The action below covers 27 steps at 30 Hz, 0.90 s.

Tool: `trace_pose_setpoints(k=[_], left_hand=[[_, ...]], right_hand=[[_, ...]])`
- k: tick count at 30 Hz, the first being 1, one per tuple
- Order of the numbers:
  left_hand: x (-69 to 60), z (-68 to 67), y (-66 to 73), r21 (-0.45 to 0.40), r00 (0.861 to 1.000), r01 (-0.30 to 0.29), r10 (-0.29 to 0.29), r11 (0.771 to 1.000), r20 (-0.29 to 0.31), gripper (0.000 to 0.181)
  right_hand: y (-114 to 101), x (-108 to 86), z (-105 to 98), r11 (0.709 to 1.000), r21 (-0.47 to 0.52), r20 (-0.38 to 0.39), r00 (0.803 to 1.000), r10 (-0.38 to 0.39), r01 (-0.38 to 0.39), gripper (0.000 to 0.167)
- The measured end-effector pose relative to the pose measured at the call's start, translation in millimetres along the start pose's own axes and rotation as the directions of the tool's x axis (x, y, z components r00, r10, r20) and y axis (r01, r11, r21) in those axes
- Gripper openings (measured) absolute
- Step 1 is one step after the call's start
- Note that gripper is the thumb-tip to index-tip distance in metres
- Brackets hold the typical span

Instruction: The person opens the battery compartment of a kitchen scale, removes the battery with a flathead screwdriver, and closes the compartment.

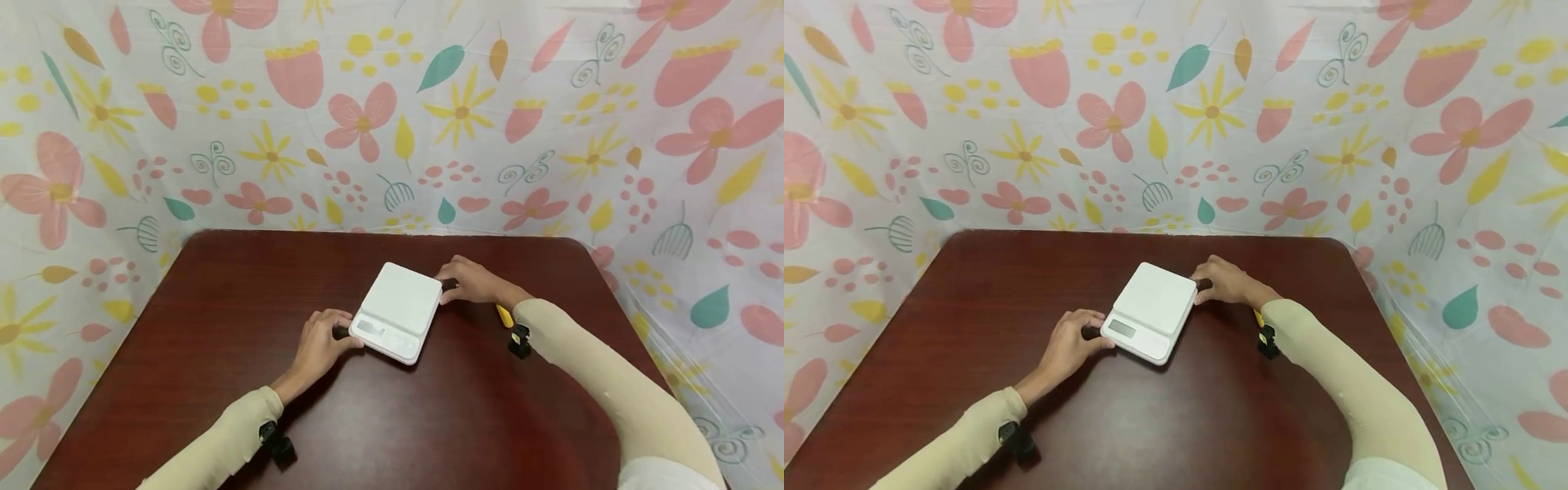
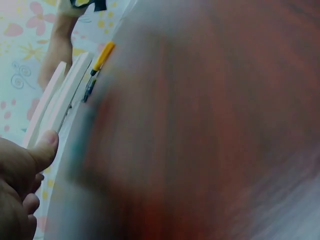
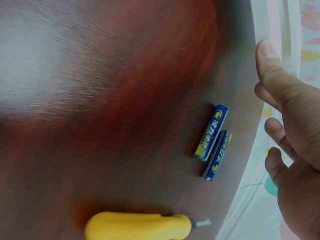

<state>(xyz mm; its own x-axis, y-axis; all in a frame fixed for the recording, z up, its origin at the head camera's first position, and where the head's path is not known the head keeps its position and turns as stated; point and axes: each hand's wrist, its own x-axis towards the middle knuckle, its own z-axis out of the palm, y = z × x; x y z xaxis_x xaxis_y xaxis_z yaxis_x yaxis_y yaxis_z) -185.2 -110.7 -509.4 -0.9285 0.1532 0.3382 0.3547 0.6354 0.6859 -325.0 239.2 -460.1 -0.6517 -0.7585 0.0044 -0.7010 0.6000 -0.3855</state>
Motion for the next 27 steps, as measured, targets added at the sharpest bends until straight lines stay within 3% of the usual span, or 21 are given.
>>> trace_pose_setpoints(k=[7, 11, 21, 27], left_hand=[[-14.9, 12.2, 8.8, 0.038, 0.996, 0.091, -0.091, 0.995, 0.002, 0.033], [-17.5, 16.7, 13.0, 0.07, 0.995, 0.101, -0.102, 0.992, 0.011, 0.036], [-21.4, 23.1, 15.0, 0.198, 0.999, 0.02, -0.026, 0.98, 0.029, 0.039], [-16.5, 21.8, 15.8, 0.249, 0.998, -0.037, 0.025, 0.968, 0.051, 0.038]], right_hand=[[10.3, 14.7, 3.9, 0.999, 0.003, 0.069, 0.997, -0.041, 0.041, 0.031], [13.8, 15.3, 9.2, 0.999, -0.016, 0.081, 0.996, -0.042, 0.044, 0.034], [13.5, 20.3, 16.5, 0.989, -0.136, 0.055, 0.997, -0.05, 0.057, 0.03], [14.6, 22.3, 14.0, 0.98, -0.183, 0.033, 0.997, -0.069, 0.074, 0.026]])
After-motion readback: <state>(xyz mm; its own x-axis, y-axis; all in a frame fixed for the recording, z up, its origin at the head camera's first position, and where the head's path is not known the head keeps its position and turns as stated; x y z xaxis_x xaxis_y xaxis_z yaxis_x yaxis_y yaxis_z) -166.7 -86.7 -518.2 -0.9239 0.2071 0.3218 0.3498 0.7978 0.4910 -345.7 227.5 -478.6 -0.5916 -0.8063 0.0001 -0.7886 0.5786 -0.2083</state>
